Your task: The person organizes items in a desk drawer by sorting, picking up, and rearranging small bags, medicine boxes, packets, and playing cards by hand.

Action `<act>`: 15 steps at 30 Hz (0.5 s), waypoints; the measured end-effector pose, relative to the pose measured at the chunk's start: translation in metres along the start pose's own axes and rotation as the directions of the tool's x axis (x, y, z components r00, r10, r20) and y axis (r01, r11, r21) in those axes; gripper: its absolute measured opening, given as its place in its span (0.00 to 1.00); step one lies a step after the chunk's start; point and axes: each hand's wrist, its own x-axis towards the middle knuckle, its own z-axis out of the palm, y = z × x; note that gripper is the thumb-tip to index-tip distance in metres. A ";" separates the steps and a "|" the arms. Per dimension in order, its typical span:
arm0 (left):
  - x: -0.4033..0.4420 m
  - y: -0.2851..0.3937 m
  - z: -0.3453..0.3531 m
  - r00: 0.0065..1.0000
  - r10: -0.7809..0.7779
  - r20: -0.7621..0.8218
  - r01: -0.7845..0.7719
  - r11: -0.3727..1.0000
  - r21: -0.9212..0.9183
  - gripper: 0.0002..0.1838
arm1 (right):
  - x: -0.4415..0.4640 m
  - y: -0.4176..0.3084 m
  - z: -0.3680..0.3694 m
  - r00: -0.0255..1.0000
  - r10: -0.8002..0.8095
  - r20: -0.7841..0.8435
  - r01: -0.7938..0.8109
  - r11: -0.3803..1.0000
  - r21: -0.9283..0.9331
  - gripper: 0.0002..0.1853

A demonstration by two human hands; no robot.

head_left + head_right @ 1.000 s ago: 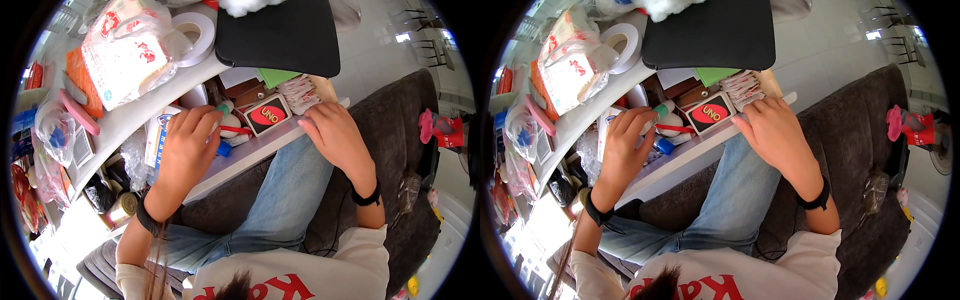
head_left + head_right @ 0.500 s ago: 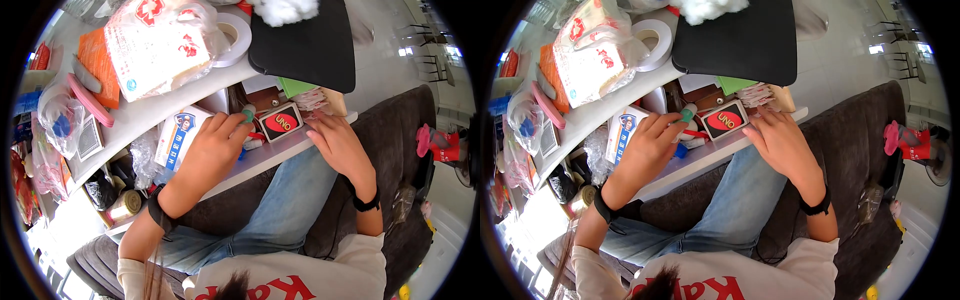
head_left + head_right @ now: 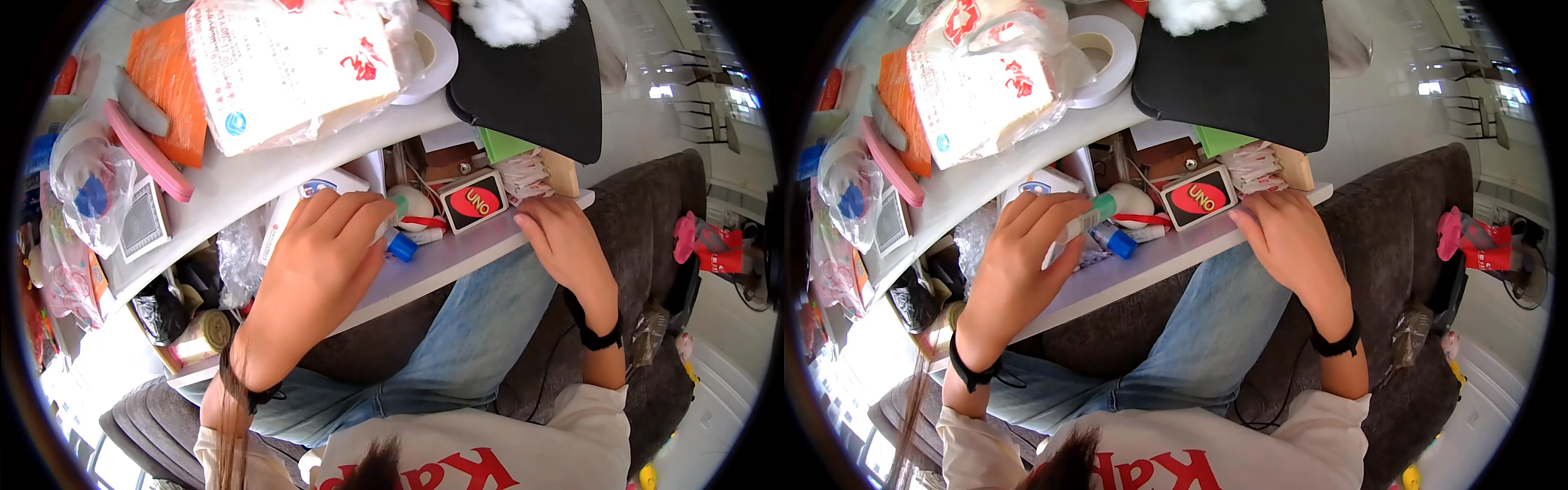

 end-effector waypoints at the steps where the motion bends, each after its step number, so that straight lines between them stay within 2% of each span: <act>1: -0.004 0.000 -0.003 1.000 -0.007 0.003 0.007 1.000 -0.014 0.18 | 0.002 -0.003 0.001 1.000 0.004 0.012 -0.004 1.000 -0.012 0.14; 4: -0.017 0.003 -0.014 0.998 -0.062 0.008 0.062 0.997 -0.038 0.18 | 0.006 -0.014 -0.001 1.000 0.022 0.014 -0.022 1.000 0.011 0.13; 7: -0.031 0.007 -0.024 0.990 -0.142 0.018 0.142 0.989 -0.039 0.17 | 0.006 -0.019 0.002 0.996 -0.064 -0.062 0.064 0.998 -0.003 0.11; 10: -0.043 0.005 -0.027 0.978 -0.200 0.057 0.203 0.978 -0.049 0.17 | 0.013 -0.035 -0.008 0.989 -0.120 -0.083 0.127 0.988 0.088 0.09; 13: -0.051 0.001 -0.022 0.974 -0.213 0.081 0.218 0.973 -0.071 0.16 | 0.014 -0.033 -0.008 0.995 -0.093 0.047 0.091 0.995 0.034 0.09; 15: -0.055 0.000 -0.019 0.973 -0.213 0.091 0.220 0.972 -0.079 0.16 | 0.010 -0.024 -0.001 0.999 -0.037 -0.006 0.037 0.998 -0.048 0.09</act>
